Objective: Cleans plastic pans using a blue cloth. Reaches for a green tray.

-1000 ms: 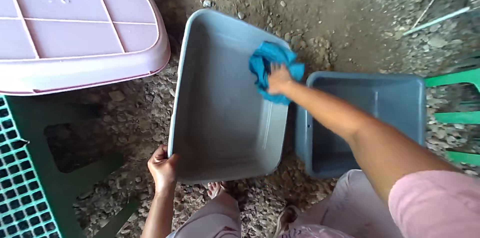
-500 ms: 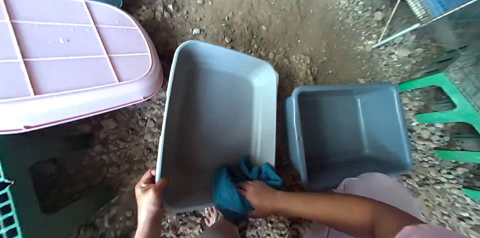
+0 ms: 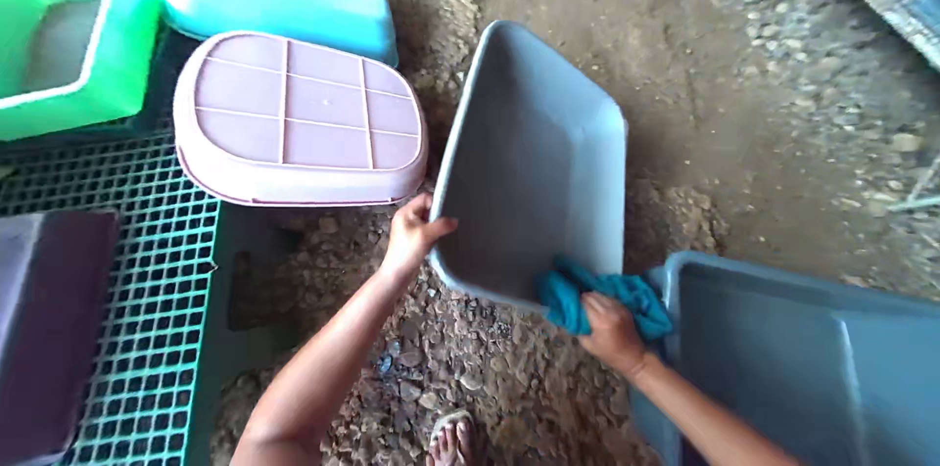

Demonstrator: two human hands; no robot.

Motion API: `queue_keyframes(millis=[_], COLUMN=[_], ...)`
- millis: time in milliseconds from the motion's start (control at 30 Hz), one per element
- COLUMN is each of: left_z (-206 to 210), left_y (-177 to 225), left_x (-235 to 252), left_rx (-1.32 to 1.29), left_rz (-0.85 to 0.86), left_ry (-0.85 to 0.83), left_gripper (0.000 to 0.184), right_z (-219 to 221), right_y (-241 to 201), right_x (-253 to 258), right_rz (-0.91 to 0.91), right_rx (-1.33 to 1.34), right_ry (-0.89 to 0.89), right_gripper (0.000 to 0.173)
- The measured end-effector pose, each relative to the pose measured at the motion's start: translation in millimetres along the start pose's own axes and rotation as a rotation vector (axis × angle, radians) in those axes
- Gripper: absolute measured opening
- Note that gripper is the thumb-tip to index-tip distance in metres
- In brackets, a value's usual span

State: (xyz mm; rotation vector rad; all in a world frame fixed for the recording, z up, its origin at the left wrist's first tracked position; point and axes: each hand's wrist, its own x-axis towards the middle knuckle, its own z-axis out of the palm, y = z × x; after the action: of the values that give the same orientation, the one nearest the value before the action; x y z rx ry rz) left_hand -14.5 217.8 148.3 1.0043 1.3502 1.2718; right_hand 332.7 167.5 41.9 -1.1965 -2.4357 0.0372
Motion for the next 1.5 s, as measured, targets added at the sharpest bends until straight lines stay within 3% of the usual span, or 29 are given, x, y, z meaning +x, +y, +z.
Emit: queue_keyframes(millis=[33, 167, 233, 333, 433, 567, 700, 767, 833, 900, 1000, 1067, 1133, 1200, 1267, 1333, 1400, 1500], left_z=[1.0, -24.8, -46.5, -93.8, -134.6, -157.1, -151.3, -143.7, -137.5, -126.0, -86.9, -61.9, -49.7, -37.1, -19.9, 0.7, 23.3, 60.3], left_y=[0.6, -20.7, -43.3, -89.5, -108.6, -102.5, -94.6, -81.0, -51.2, -8.9, 45.9, 59.6, 54.5, 38.7, 12.9, -25.6, -61.8, -107.4], left_x=[16.5, 60.9, 50.3, 29.9, 23.7, 49.5, 81.2, 90.3, 85.9, 71.3, 23.2, -23.8, -67.1, -94.2, -111.0, -120.7, -133.7, -148.9], left_rx=[0.014, 0.121, 0.049, -0.228, -0.334, -0.459, -0.551, -0.464, -0.326, -0.269, -0.100, 0.249, 0.707, 0.957, 1.043, 1.027, 0.953, 0.940], left_rz=[0.023, -0.014, -0.144, -0.291, -0.315, -0.175, 0.043, 0.233, 0.359, 0.475, 0.525, 0.517, 0.620, 0.764, 0.799, 0.723, 0.516, 0.158], left_ry=[-0.069, -0.222, -0.052, 0.446, 0.618, 0.613, 0.676, 0.780, 0.884, 0.919, 0.779, 0.569, 0.351, 0.066, -0.199, -0.345, -0.479, -0.758], left_gripper=[0.004, 0.053, 0.053, 0.058, 0.073, 0.067, 0.057, 0.066, 0.073, 0.069, 0.068, 0.076, 0.058, 0.030, 0.017, 0.013, 0.012, 0.018], right_z=[-10.1, -44.2, -50.9, -41.7, -34.0, -25.6, -16.3, -14.2, -21.7, -41.5, -77.2, -100.8, -126.6, -153.3, -175.3, -186.2, -188.5, -179.6], right_y=[12.7, 44.8, 54.8, 67.0, 77.8, 84.6, 85.7, 90.6, 98.0, 101.4, 100.7, 91.7, 77.2, 65.6, 59.3, 56.6, 41.4, -10.7], right_x=[11.0, 52.2, 67.0, 75.3, 78.0, 88.0, 118.5, 127.3, 127.5, 126.9, 122.8, 117.5, 110.0, 98.0, 77.6, 56.3, 42.4, 54.2], right_rz=[-0.017, -0.013, -0.002, 0.052, 0.181, 0.450, 0.780, 0.845, 0.865, 0.886, 0.905, 0.951, 0.962, 0.911, 0.785, 0.692, 0.658, 0.665], right_rx=[-0.028, -0.135, -0.177, -0.200, -0.226, -0.216, -0.224, -0.217, -0.158, -0.051, 0.167, 0.373, 0.569, 0.768, 0.955, 1.069, 1.119, 1.114], right_ry=[-0.003, -0.046, -0.041, -0.061, -0.075, -0.117, -0.440, -0.522, -0.473, -0.295, 0.014, 0.219, 0.448, 0.629, 0.635, 0.575, 0.512, 0.375], right_gripper=[0.031, 0.030, 0.029, 0.031, 0.033, 0.038, 0.048, 0.050, 0.059, 0.062, 0.065, 0.064, 0.055, 0.044, 0.048, 0.059, 0.055, 0.032])
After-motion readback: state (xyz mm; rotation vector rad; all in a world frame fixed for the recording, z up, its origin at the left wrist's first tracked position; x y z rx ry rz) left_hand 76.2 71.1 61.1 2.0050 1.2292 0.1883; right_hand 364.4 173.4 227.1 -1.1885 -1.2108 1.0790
